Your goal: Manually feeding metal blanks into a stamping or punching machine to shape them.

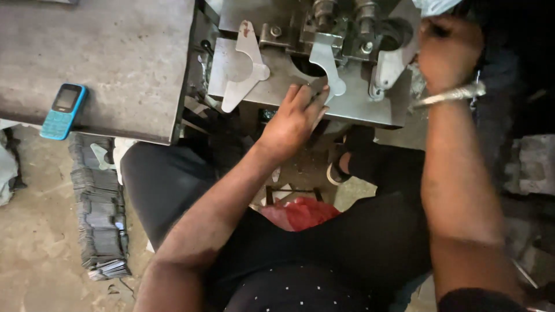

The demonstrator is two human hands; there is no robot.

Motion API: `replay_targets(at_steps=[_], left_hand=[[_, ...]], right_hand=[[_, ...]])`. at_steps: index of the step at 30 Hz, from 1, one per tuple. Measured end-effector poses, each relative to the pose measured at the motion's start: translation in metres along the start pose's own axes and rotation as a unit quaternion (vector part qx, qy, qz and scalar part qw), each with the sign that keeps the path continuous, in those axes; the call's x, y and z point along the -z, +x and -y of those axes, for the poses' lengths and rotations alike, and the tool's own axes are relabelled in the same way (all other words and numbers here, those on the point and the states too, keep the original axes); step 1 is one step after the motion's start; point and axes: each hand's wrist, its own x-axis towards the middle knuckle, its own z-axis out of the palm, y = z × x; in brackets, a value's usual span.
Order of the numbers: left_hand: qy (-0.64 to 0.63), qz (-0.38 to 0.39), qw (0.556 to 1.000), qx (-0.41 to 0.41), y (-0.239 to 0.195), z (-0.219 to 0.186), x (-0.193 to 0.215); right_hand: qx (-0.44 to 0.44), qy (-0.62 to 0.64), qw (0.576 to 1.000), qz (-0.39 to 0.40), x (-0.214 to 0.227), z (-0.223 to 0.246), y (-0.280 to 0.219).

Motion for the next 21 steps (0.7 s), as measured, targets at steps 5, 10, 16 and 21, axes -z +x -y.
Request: replay_targets(at_steps=[5,10,16,21], left_hand=[[0.006,-0.007,1.0,-0.008,-0.005,0.004,-0.003],[-0.042,-0.004,0.998,0.037,-0.008,0.002,-0.009],[-0.092,-0.059,0.994,0.018,-0.005,0.001,0.007],[-0.094,-0.047,0.994,0.028,-0.009,-0.001,0.014]], right_hand=[[0.275,-0.229,0.925,-0.13,-0.005,0.022,-0.01],[0.076,0.009,0.992,-0.095,0.004,0.053,-0.053],[0.209,-0.055,0.971,0.107,-0.018,0.155,-0.12],[0.227,-0.12,0.95,0.176,-0.033,0.157,-0.13]])
